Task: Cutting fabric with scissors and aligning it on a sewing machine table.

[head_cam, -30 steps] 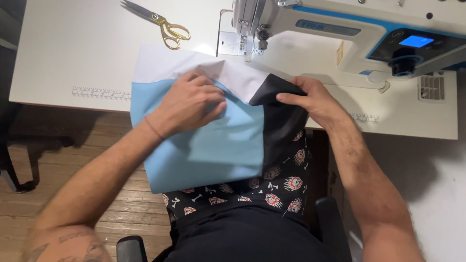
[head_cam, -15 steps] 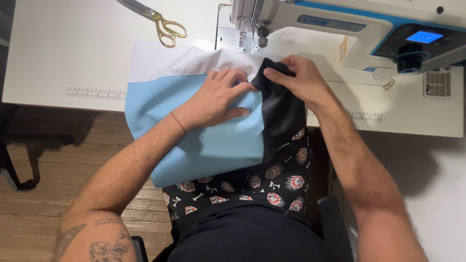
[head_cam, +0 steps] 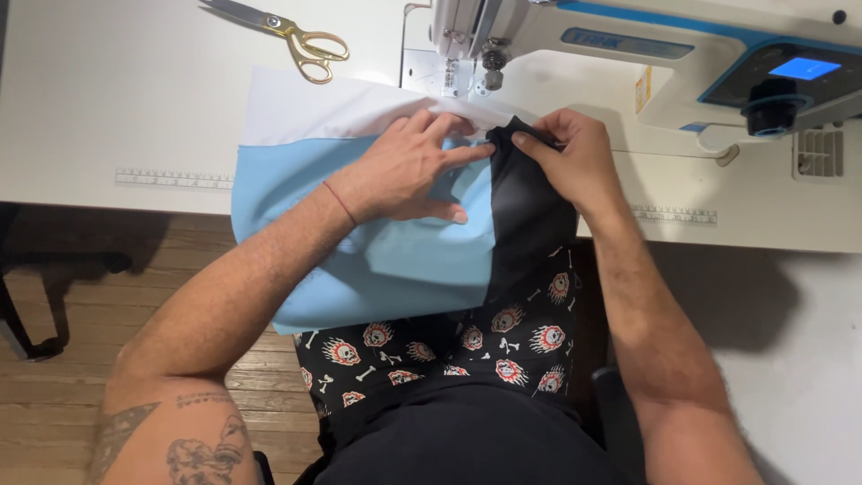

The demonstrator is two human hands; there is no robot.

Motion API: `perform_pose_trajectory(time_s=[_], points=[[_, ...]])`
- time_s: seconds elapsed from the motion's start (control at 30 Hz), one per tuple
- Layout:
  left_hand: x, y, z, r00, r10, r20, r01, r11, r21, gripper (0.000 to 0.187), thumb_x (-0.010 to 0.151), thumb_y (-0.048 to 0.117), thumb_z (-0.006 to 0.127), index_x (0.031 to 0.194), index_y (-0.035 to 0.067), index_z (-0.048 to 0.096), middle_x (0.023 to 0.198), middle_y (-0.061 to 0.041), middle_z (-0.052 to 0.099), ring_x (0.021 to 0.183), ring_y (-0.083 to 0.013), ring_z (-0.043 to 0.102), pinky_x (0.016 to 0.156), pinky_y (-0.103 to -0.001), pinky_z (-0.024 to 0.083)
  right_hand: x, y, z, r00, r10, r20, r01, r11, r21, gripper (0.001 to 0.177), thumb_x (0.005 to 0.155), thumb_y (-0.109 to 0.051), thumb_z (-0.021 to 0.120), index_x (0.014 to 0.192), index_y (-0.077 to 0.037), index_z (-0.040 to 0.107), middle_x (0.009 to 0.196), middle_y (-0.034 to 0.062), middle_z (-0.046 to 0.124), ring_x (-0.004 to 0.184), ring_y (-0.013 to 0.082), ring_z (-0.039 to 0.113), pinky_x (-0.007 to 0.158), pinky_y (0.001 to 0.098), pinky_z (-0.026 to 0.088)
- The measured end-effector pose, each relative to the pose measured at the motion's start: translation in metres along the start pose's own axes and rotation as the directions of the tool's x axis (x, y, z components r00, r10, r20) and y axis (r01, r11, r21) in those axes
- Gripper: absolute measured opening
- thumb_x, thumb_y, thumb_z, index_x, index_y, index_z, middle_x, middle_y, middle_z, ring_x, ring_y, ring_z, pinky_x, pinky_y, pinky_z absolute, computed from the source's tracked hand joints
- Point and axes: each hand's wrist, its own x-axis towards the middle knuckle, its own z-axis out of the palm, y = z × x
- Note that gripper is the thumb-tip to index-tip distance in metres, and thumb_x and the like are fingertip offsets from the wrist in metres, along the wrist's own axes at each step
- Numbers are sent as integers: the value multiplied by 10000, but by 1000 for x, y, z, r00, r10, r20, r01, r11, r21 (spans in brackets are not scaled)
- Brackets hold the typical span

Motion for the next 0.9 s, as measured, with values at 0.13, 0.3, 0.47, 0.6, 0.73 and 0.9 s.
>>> perform_pose_trajectory(time_s=[0.13, 0.3, 0.47, 0.6, 0.73, 0.9], points=[[-10, 12, -5, 1000, 7, -21, -5, 996, 89, 833, 792, 803, 656, 1498, 380, 527, 1405, -19, 483, 1121, -292, 512, 870, -403, 422, -17, -41, -3, 978, 131, 162, -160, 970, 182, 298, 839, -283, 843, 1015, -66, 742, 867, -16, 691, 773, 95, 667, 659, 202, 523], [-19, 41, 8, 954, -171, -247, 187, 981, 43, 545, 949, 600, 380, 1420, 388, 553, 1429, 11, 470, 1146, -256, 439, 982, -448, 316, -27, -26, 1, 976, -213, 43, 217, 936, -276, 251, 893, -297, 777, 1069, -118, 796, 859, 172, 753, 898, 363, 744, 671, 433, 580], [-38, 53, 23, 902, -192, -386, 247, 964, 96, 322, 977, 470, 456, 1111, 231, 626, 1360, -68, 543, 1275, -299, 415, 1068, -518, 273, -110, -82, 38, 800, -599, -6, 558, 749, -357, 269, 925, -132, 665, 1166, -50, 752, 926, 168, 729, 853, 342, 700, 664, 411, 578], [-45, 48, 45, 899, -180, -400, 235, 968, 91, 211, 905, 325, 605, 976, 154, 706, 1340, -97, 566, 1407, -331, 361, 1140, -594, 193, -144, -96, 82, 639, -724, 260, 664, 349, -661, 306, 873, -89, 618, 1161, -100, 720, 840, 34, 601, 683, 200, 591, 467, 301, 472], [-47, 39, 61, 894, -166, -416, 207, 977, 56, 185, 914, 288, 637, 1045, 161, 669, 1411, -72, 525, 1429, -307, 352, 1164, -563, 170, -145, -94, 97, 641, -744, 189, 599, 330, -730, 507, 855, -13, 561, 1351, -46, 657, 887, 26, 573, 661, 171, 538, 490, 288, 444], [-47, 40, 60, 900, -142, -412, 208, 971, 120, 336, 920, 418, 599, 1097, 134, 623, 1303, -133, 545, 1386, -348, 388, 1131, -587, 192, -136, -85, 76, 663, -739, 124, 688, 534, -492, 121, 951, -160, 601, 1040, -109, 665, 915, -5, 541, 712, 175, 611, 476, 260, 501]])
